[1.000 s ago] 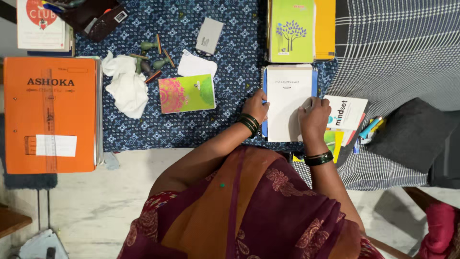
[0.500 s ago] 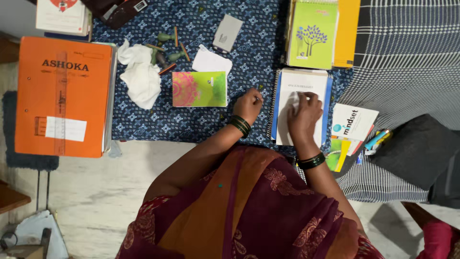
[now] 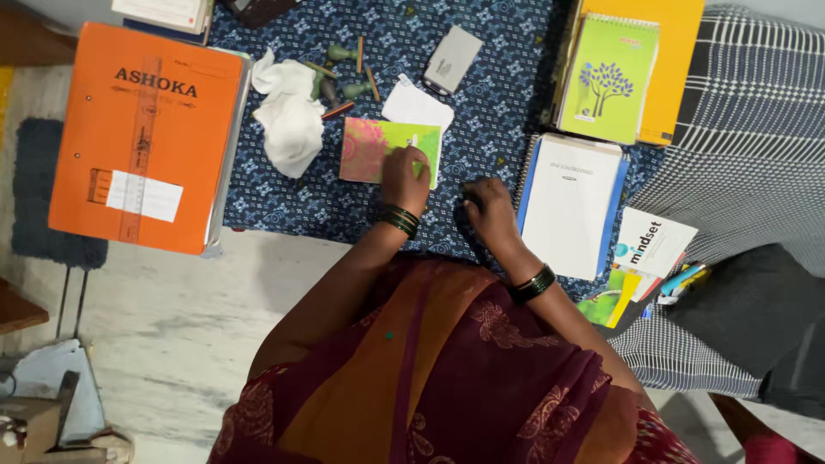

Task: The person organizes stationery items on a table covered with a patterned cloth. They pick up various notebooks and books, wipe them with a white cloth, and stack them into neat piles. The person handles items one at a time, including a large orange file and several smaller notebooks, arranging them into two distinct stacks by the end of the clip.

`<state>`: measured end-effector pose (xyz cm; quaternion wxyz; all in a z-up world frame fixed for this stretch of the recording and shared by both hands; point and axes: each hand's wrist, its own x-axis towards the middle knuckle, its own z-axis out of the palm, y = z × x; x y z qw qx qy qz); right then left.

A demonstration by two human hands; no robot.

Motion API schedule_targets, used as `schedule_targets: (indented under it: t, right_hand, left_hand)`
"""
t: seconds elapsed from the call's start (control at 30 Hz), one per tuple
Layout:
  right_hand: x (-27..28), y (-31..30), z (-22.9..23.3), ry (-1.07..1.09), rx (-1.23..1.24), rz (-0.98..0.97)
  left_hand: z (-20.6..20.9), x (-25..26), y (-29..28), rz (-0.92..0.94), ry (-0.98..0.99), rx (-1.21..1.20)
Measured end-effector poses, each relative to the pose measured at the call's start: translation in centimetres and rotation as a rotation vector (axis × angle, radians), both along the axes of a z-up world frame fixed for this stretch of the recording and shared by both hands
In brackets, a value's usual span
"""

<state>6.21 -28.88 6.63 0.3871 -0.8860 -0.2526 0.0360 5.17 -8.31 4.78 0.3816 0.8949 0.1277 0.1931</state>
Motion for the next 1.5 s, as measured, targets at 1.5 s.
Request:
schedule_targets:
  t: [1.5]
  right_hand:
    - [-0.4,4.9,0.8,0.467,0.564,-0.146]
  left_hand:
    - [2.5,-2.5,7.7,-0.029,-0.282,0.006]
